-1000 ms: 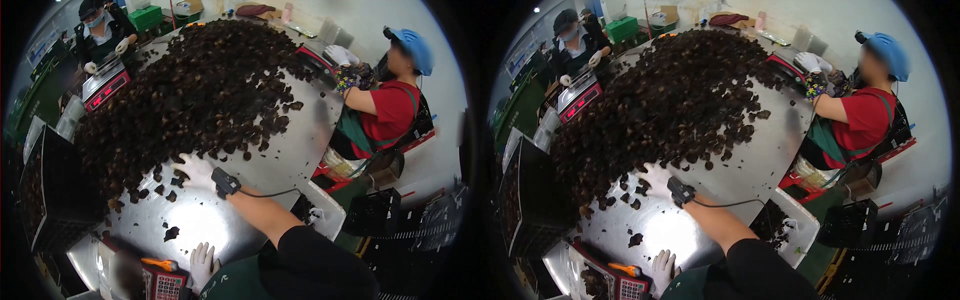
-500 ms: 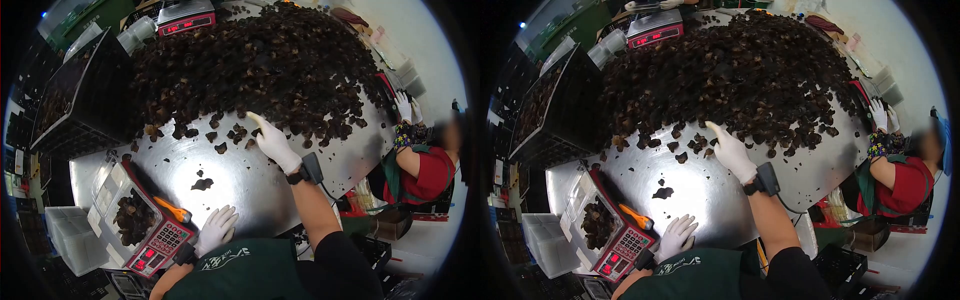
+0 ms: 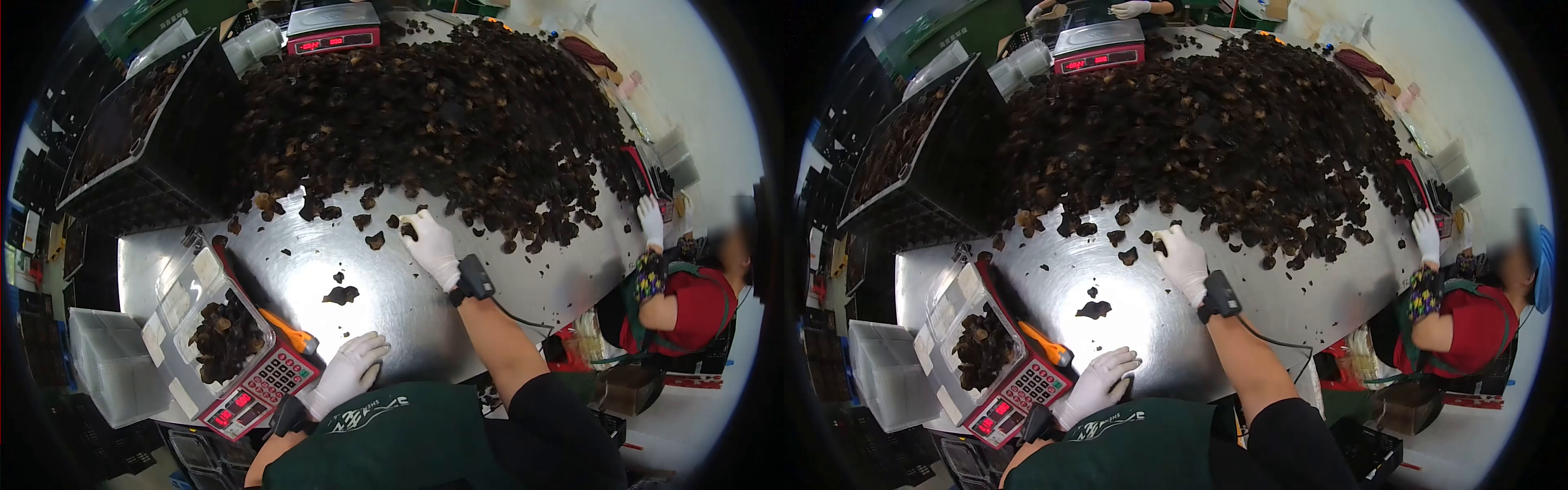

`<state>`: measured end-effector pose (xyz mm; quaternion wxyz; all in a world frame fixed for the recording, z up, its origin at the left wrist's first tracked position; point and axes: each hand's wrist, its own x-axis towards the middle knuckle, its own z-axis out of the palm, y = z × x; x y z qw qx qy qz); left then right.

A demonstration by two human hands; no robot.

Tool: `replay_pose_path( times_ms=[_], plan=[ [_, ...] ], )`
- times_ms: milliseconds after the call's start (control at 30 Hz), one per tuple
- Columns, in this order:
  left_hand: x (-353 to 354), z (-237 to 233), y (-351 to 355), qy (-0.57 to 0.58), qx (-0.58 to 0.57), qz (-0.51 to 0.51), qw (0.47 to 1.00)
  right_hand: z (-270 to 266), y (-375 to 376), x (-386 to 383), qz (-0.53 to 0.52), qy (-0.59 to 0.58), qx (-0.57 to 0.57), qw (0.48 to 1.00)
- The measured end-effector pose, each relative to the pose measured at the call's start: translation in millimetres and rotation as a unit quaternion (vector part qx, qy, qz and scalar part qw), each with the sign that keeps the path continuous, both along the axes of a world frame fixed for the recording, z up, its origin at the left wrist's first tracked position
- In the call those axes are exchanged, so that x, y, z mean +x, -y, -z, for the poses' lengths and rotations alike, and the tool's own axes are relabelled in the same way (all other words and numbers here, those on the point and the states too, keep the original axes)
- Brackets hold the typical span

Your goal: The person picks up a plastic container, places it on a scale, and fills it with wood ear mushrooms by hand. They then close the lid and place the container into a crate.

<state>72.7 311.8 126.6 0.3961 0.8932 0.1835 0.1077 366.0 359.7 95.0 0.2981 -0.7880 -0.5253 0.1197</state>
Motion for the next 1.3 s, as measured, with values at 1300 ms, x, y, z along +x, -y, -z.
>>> replay_pose_path(
  times_ms=[1300],
  plan=[
    [-101,-153,24,0.033,-0.265,-0.347,0.899,-12,-19,-37,-0.188,0.115,-0.06,0.973]
  ],
)
